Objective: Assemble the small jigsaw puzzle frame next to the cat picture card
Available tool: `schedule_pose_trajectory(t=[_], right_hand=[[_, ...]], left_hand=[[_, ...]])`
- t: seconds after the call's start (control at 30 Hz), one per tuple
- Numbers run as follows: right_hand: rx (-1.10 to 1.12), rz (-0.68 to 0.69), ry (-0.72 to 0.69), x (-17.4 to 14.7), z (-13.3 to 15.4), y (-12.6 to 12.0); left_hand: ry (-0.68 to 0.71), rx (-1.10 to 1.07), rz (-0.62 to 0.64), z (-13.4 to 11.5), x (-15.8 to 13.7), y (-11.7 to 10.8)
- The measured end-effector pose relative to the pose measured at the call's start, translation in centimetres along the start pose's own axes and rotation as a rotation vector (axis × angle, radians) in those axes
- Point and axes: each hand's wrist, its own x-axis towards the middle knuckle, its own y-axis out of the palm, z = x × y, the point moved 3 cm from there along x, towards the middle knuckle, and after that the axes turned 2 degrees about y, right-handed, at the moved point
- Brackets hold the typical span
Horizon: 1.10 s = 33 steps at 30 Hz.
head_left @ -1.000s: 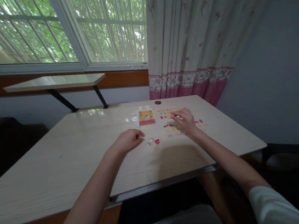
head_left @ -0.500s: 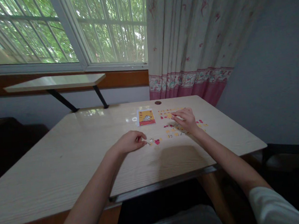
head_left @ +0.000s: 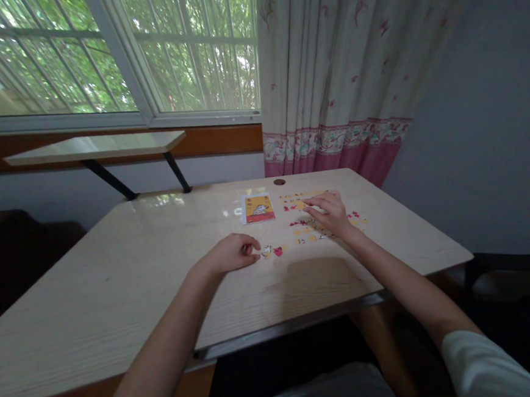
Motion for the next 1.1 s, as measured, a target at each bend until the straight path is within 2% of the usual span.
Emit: schedule_pose_trajectory(t=[0.2,0.33,0.5,0.63,0.8,0.93,1.1], right_hand=[[-0.003,-0.003,0.004,0.0,-0.1,-0.1],[-0.043,0.069,0.031,-0.1,-0.6,0.1],[-0.101,0.161,0.089,0.6,-3.8,-0.3],[-0.165,0.281,0.278,0.8,-9.4,-0.5],[-0.294,0.420,0.592,-1.3,-15.3,-0.2],[-0.367,0.529,0.778,-3.2,-16.9,0.1],[-0.366,0.637,0.860,-4.0,-17.0,0.5]], left_hand=[[0.020,0.026,-0.012,-0.1,0.1,0.0],[0.032,0.046,-0.015,0.0,0.1,0.1],[0.027,0.069,-0.007,0.0,0.2,0.1],[0.051,0.087,-0.008,0.0,0.3,0.4],[0.067,0.101,-0.021,-0.1,0.4,0.8],[0.080,0.076,-0.029,-0.2,0.4,0.9],[0.089,0.057,-0.033,-0.3,0.4,1.0]])
